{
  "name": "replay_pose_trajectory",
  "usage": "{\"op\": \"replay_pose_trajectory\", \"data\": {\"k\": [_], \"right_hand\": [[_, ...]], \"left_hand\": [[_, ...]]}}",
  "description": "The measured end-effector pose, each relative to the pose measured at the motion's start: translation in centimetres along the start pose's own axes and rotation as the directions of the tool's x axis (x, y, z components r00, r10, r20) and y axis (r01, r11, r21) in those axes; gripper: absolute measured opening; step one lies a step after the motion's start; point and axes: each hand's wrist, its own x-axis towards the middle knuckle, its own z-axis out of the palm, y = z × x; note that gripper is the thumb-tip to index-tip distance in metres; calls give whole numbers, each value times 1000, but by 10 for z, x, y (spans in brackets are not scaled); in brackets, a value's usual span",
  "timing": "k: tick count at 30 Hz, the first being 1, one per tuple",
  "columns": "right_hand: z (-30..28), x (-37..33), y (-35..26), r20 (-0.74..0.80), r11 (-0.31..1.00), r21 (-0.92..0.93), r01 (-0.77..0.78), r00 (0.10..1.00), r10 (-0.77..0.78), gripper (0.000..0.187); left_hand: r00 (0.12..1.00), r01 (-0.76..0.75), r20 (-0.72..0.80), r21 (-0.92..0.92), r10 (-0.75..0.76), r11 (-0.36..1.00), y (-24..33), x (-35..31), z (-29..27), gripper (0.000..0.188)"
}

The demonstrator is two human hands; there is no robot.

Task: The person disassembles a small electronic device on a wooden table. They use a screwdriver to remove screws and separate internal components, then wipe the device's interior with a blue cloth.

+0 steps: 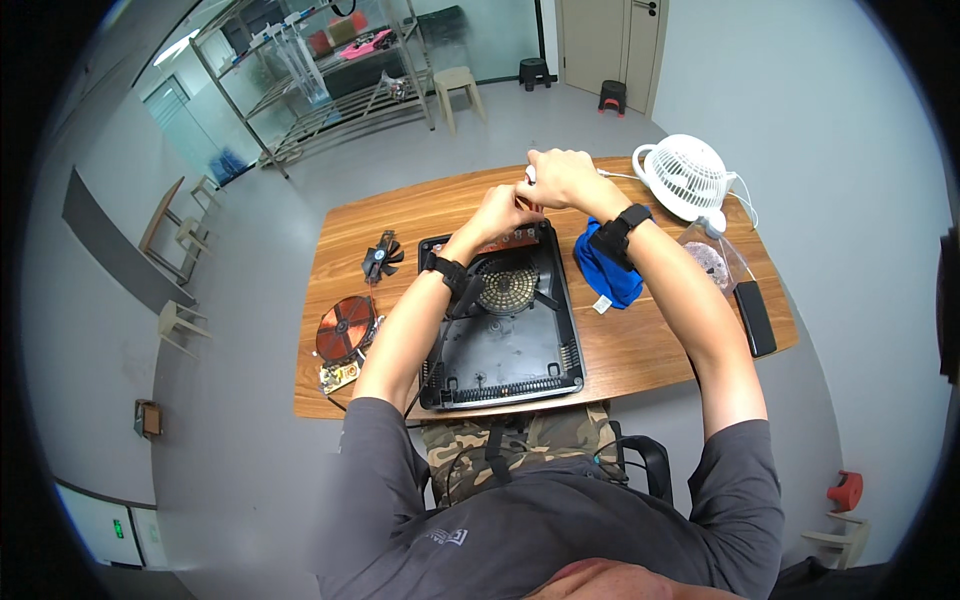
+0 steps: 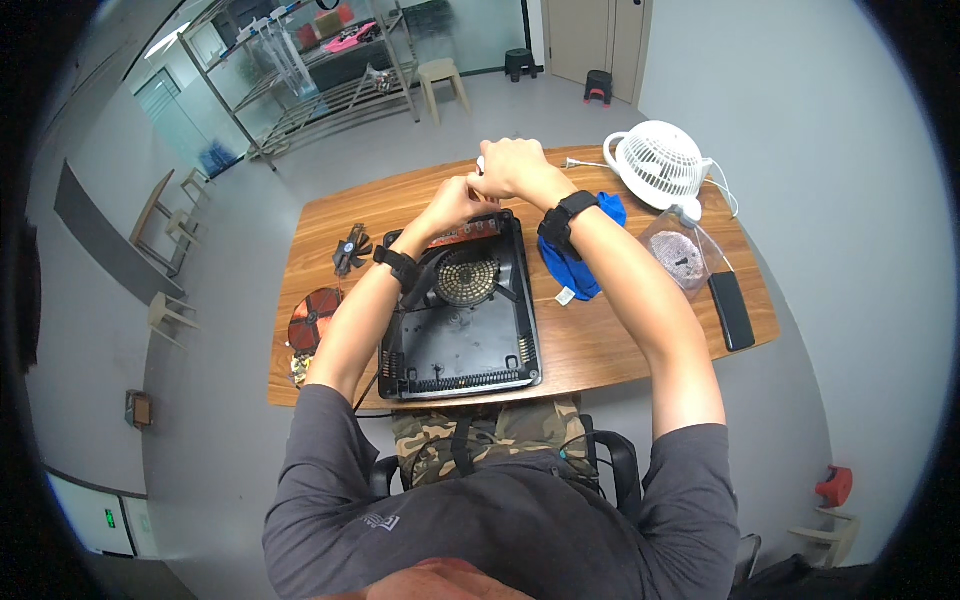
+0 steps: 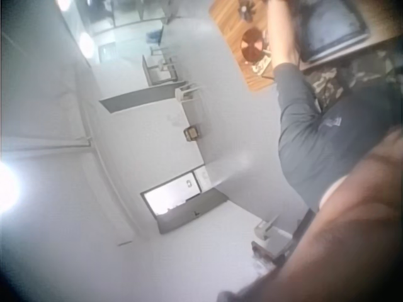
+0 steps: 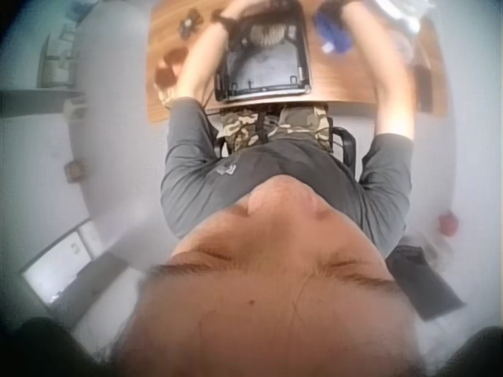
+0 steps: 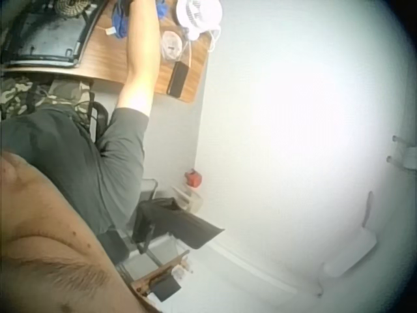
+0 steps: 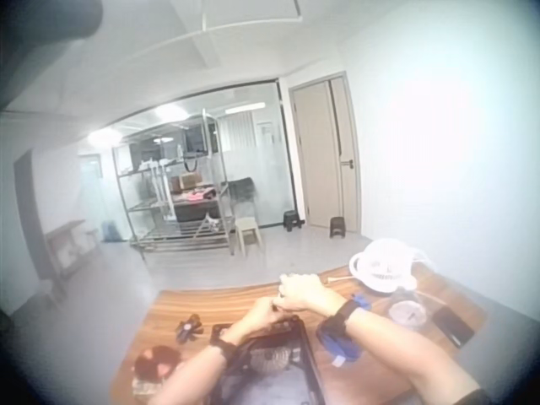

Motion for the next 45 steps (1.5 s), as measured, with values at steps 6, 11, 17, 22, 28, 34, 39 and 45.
{"op": "replay_pose_trajectory", "data": {"k": [6, 11, 17, 22, 28, 34, 39, 45], "right_hand": [[14, 1, 14, -65, 999, 43, 6, 998, -3, 52], [22, -4, 17, -210, 995, 29, 99, 973, -91, 49], [7, -1, 6, -3, 1000, 8, -27, 1000, 27, 52], [13, -2, 6, -53, 997, 67, 34, 998, -31, 52], [-10, -10, 2, 77, 997, 68, -39, 996, 34, 50], [0, -6, -2, 4, 999, -36, -39, 999, 39, 50], [20, -9, 14, -189, 996, 51, 74, 980, -63, 49], [-3, -9, -4, 23, 996, 62, -63, 998, 62, 52]], "left_hand": [[990, -77, -116, 49, 82, 996, 15, 3, 13, 38], [969, -234, -67, 54, 238, 971, 1, 6, 12, 37], [990, -82, -107, 61, 88, 995, 9, 1, 19, 33], [987, -134, -79, 94, 141, 986, 10, -3, 15, 32], [1000, -4, -1, -99, 4, 995, 17, -14, 3, 26], [991, -86, -100, 49, 91, 995, 14, -8, 9, 29], [989, -71, -130, -3, 70, 997, 18, -10, 11, 33], [997, -24, -70, -6, 24, 1000, 7, -8, 7, 32]]}}
